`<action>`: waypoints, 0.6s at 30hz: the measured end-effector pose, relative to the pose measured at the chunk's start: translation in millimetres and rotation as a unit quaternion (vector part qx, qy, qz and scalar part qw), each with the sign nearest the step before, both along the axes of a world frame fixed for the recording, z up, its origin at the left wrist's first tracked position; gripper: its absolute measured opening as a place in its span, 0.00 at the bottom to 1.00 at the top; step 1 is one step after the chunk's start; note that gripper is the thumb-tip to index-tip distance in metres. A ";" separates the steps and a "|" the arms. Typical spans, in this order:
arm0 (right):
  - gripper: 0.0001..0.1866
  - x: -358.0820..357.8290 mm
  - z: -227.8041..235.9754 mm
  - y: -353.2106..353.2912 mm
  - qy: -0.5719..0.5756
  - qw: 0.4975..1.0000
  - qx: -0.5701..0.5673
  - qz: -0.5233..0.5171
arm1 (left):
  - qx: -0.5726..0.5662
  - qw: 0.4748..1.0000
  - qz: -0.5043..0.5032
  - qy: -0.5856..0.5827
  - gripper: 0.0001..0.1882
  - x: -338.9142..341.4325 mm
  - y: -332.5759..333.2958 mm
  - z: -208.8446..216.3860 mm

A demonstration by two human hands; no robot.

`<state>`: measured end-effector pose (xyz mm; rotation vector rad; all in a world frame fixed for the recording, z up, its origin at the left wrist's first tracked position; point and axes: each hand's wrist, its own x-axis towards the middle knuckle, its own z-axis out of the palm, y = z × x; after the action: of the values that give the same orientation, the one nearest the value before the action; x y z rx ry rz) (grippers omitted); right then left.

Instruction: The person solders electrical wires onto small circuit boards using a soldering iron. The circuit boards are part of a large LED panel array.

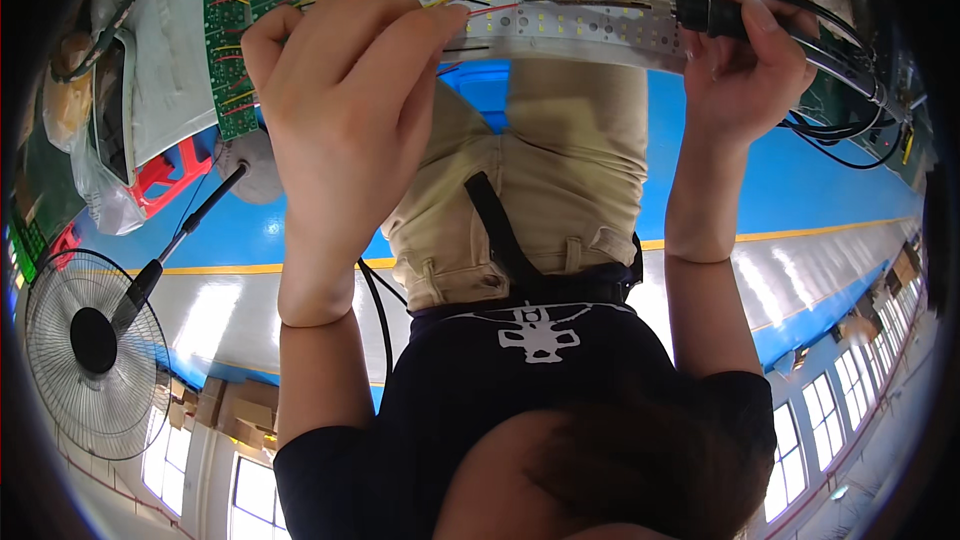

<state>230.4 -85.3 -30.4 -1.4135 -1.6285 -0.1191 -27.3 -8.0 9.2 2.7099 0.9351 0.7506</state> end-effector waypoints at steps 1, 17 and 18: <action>0.16 0.4 -0.7 0.6 0.000 1.000 0.010 0.000 | 0.004 1.000 -0.002 -0.008 0.09 -0.3 0.3 -1.1; 0.16 -13.6 7.3 -3.3 0.101 0.992 -0.056 -0.055 | 0.032 0.999 -0.004 -0.009 0.10 -0.6 0.7 -2.7; 0.16 -12.8 7.3 -2.6 0.101 0.992 -0.057 -0.055 | 0.032 0.999 -0.003 -0.008 0.10 -1.0 0.8 -2.9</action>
<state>217.6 -87.9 -23.1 -1.5494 -1.4106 0.0526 -28.3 -7.2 6.3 2.7552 0.9141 0.8133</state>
